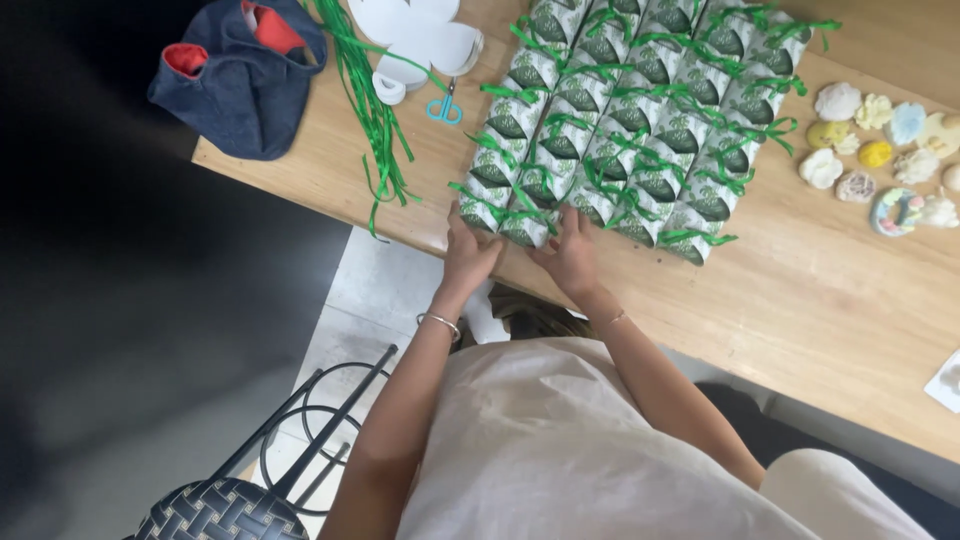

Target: Pick up various handmade candles from a shelf and inspect them over a workbench.

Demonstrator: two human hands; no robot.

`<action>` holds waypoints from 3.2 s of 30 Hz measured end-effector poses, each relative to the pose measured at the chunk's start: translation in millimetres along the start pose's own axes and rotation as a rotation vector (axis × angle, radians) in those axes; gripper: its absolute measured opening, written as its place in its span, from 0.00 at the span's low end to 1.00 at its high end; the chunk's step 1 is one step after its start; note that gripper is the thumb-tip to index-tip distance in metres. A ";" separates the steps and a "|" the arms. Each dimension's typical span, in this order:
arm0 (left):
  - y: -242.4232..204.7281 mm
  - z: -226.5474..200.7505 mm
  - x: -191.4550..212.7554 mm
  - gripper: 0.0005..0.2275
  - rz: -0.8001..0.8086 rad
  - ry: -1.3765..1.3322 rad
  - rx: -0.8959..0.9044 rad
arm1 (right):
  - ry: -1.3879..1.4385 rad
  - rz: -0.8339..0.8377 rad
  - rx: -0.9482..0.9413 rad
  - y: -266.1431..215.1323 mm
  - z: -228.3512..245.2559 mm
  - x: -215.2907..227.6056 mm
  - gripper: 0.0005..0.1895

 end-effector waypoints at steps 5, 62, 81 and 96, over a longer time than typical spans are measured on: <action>12.6 28.8 -12.7 0.47 -0.084 -0.013 -0.205 | -0.117 0.008 0.130 -1.9 -15.1 -8.4 0.47; -770.2 226.5 143.5 0.17 -1.717 -0.713 0.177 | 0.207 1.778 1.256 -599.8 426.9 -179.7 0.21; -987.2 313.3 45.2 0.19 -2.326 -0.885 0.630 | 0.049 2.515 1.680 -996.2 425.7 -211.1 0.17; -1160.0 300.4 -177.1 0.19 -3.055 -0.832 0.947 | -0.069 3.060 1.868 -1267.1 281.5 -38.4 0.17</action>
Point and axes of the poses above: each hand's wrist, its own y-axis towards the middle knuckle, its own x-axis out of the back of the hand, z = x × y, the point moved 3 cm from there along y, towards the middle knuckle, and after that the axes turned 1 degree about y, right-handed, at the moved point
